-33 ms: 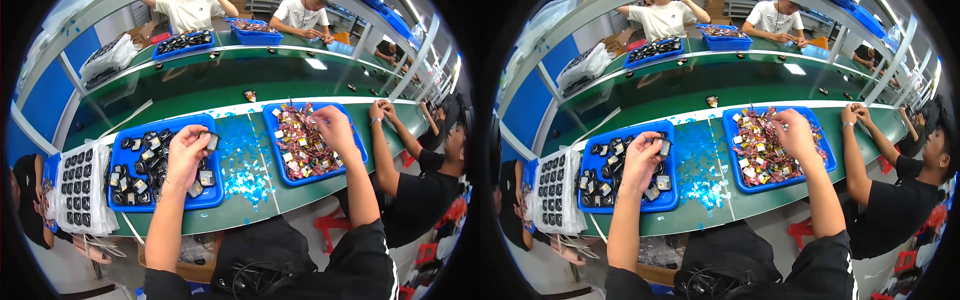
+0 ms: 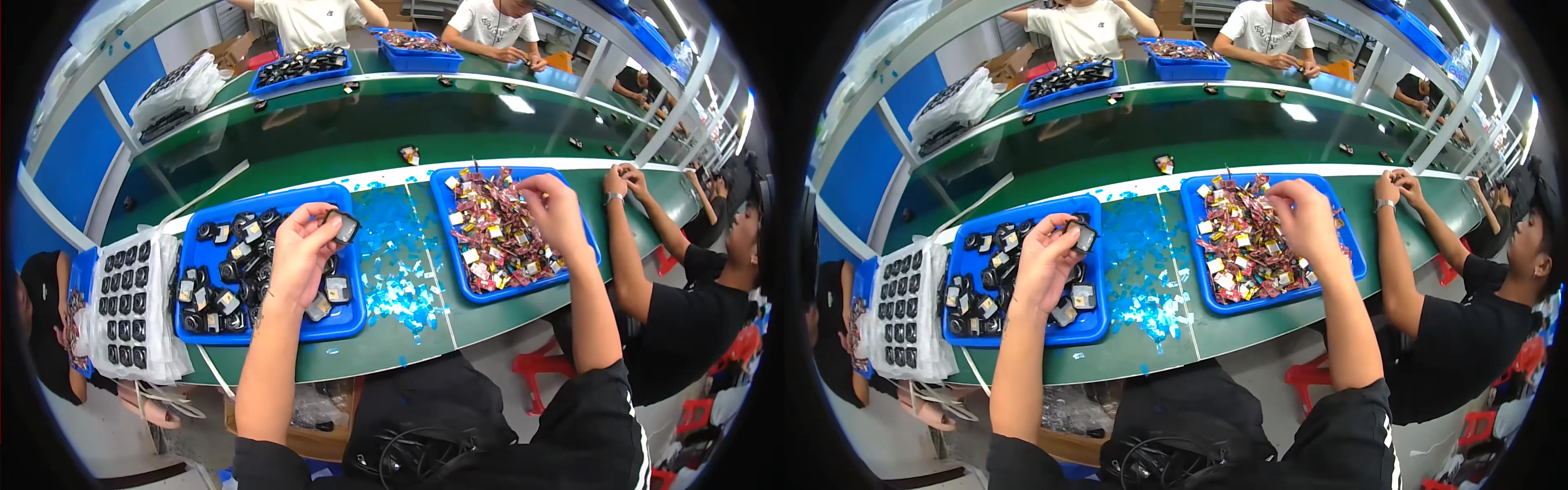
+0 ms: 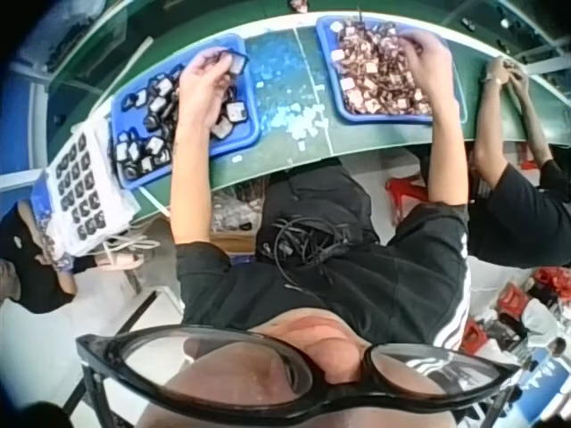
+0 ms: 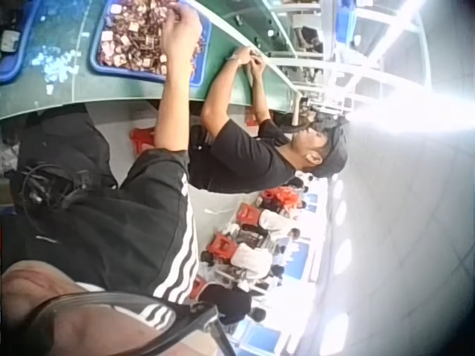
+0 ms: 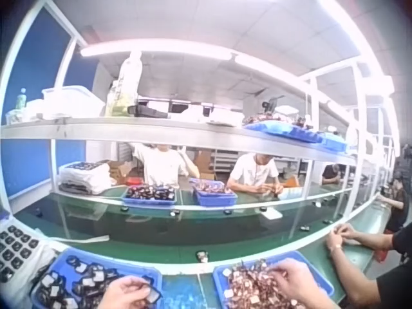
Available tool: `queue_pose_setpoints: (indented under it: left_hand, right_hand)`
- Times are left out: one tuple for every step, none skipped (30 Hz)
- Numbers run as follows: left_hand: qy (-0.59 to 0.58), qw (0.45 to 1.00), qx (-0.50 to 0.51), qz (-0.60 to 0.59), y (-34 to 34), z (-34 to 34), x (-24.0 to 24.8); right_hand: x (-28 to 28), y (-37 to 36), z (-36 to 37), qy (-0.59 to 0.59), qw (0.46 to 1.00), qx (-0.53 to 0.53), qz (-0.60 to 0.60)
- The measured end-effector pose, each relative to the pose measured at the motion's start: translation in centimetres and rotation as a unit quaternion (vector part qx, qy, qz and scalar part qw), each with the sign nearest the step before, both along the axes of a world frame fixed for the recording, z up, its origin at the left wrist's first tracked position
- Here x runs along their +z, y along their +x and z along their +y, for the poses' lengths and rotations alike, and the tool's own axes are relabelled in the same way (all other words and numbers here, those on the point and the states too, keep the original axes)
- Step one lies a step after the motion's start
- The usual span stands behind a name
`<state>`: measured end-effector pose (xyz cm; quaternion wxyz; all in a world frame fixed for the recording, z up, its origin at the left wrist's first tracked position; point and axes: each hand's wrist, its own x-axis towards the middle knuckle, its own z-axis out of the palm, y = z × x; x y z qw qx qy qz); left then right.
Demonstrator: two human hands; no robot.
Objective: Assembling small electronic components into a larger housing on a factory assembly line.
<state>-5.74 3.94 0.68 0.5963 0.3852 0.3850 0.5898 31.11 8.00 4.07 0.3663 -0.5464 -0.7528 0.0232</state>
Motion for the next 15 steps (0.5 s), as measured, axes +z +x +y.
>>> queue_pose_setpoints:
  left_hand:
    - [-0.004, 0.999, 0.0, -0.032, 0.0, 0.1, -0.2]
    - [-0.01, 0.999, 0.006, -0.032, -0.1, 0.1, 0.0]
    - [-0.019, 0.999, 0.011, -0.034, 0.0, -0.3, 0.3]
    - [-0.018, 0.999, 0.014, -0.033, 0.2, -0.3, 0.5]
    - [-0.017, 0.999, 0.016, -0.03, 0.3, -0.2, 0.6]
    - [-0.017, 0.999, 0.012, -0.031, 0.3, 0.0, 0.5]
    - [-0.008, 0.999, 0.004, -0.038, 0.1, 0.0, 0.2]
    - [0.001, 0.999, -0.004, -0.045, 0.0, -0.1, -0.1]
    - [0.006, 1.0, 0.016, -0.024, 0.1, -0.3, 0.0]
    - [0.007, 1.0, 0.026, -0.002, 0.0, -0.3, -0.1]
    - [0.008, 0.999, 0.038, 0.02, -0.2, -0.4, -0.2]
    - [0.005, 0.999, 0.041, 0.02, -0.2, -0.6, -0.2]
    - [0.008, 0.999, 0.025, 0.035, 0.2, -0.8, 0.2]
    - [0.009, 0.999, 0.015, 0.051, 0.3, -1.2, 0.5]
    - [0.011, 0.999, 0.004, 0.032, 1.0, -1.2, 0.5]
  right_hand:
    - [0.6, 0.2, -0.7, -0.014, 1.0, -0.009, 0.026]
    - [0.7, 0.5, -1.2, -0.018, 1.0, -0.01, 0.023]
    - [0.7, 0.7, -1.6, -0.06, 0.998, -0.017, 0.02]
    - [0.8, 1.1, -1.9, -0.099, 0.995, -0.024, 0.017]
    - [0.7, 1.4, -2.1, -0.099, 0.995, -0.028, 0.016]
    - [0.5, 1.7, -2.3, -0.105, 0.994, -0.043, 0.006]
    - [0.0, 2.0, -2.5, -0.114, 0.992, -0.056, -0.005]
    - [-0.3, 2.2, -2.5, -0.064, 0.996, -0.069, 0.0]
    - [-0.2, 2.3, -3.0, -0.067, 0.995, -0.071, 0.0]
    - [0.5, 2.1, -3.7, -0.097, 0.994, -0.051, -0.012]
    - [0.7, 1.9, -4.2, -0.128, 0.991, -0.029, -0.023]
    - [0.4, 2.3, -4.7, -0.159, 0.986, -0.023, -0.048]
    - [0.1, 2.6, -5.3, -0.16, 0.986, -0.016, -0.048]
    - [-0.3, 2.5, -5.8, -0.177, 0.983, -0.033, -0.026]
    - [-0.7, 2.5, -6.2, -0.195, 0.98, -0.048, -0.005]
